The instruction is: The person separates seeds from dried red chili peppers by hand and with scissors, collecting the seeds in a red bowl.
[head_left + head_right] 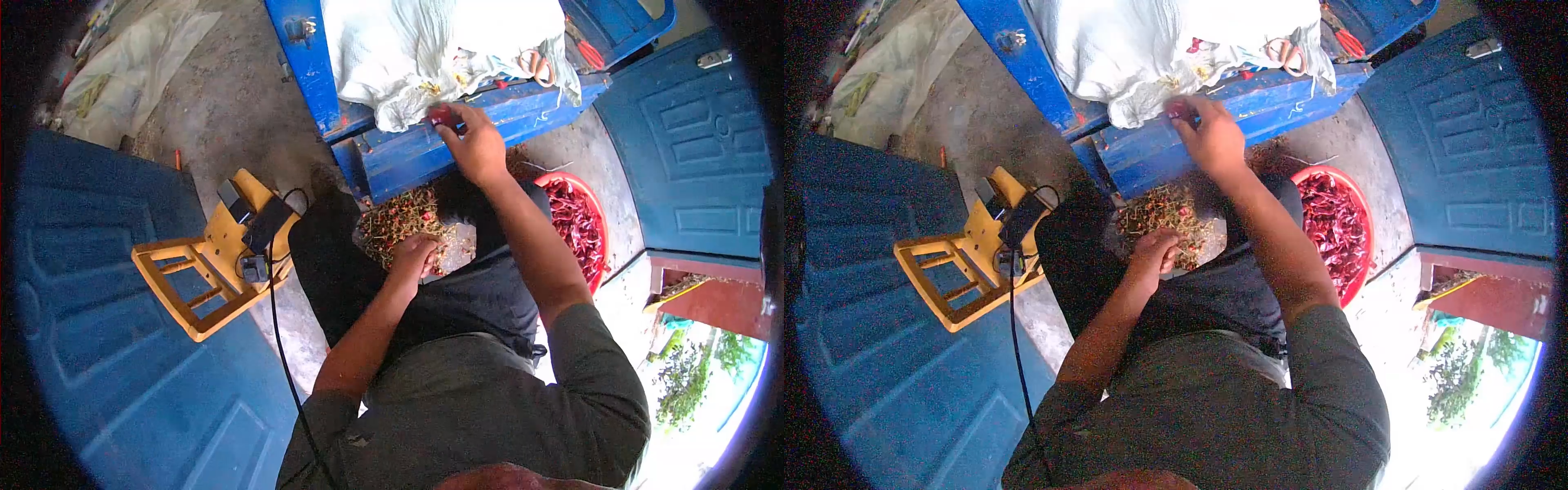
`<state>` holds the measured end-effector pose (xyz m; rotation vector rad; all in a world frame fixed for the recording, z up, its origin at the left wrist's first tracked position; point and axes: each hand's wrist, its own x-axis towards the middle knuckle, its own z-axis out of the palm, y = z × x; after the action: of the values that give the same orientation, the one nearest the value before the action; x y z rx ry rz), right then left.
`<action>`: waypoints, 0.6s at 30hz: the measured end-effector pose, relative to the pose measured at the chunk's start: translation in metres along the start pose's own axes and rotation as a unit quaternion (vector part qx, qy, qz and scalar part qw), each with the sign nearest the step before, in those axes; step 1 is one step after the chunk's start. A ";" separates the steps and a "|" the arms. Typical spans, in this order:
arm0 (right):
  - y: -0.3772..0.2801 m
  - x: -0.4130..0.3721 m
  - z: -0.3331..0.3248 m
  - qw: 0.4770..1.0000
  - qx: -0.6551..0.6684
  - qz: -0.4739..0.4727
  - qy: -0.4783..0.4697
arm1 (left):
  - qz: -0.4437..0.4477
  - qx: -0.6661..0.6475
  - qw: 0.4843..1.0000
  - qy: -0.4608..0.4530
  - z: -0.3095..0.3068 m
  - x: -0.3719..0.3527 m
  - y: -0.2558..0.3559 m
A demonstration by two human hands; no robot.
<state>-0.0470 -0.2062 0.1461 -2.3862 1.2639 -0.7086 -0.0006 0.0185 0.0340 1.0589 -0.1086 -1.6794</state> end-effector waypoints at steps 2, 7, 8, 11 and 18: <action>-0.002 0.002 0.007 0.999 0.012 -0.029 0.027 | -0.003 0.003 1.000 0.018 -0.002 0.002 -0.001; -0.015 0.000 -0.002 0.997 -0.040 -0.068 0.022 | 0.003 -0.008 1.000 0.019 -0.003 -0.001 -0.001; -0.011 -0.001 -0.002 0.994 -0.060 -0.089 0.019 | 0.000 -0.005 1.000 0.019 -0.002 -0.001 0.000; -0.005 -0.017 -0.010 0.998 -0.015 -0.055 0.001 | 0.008 0.005 1.000 0.017 -0.001 -0.002 0.002; 0.035 -0.102 -0.009 0.812 0.473 0.204 -0.274 | 0.015 0.009 0.999 0.035 -0.007 0.004 0.000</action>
<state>-0.1242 -0.1403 0.1087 -1.2836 0.8161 -0.3278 0.0038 0.0183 0.0274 1.1227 -0.0945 -1.6162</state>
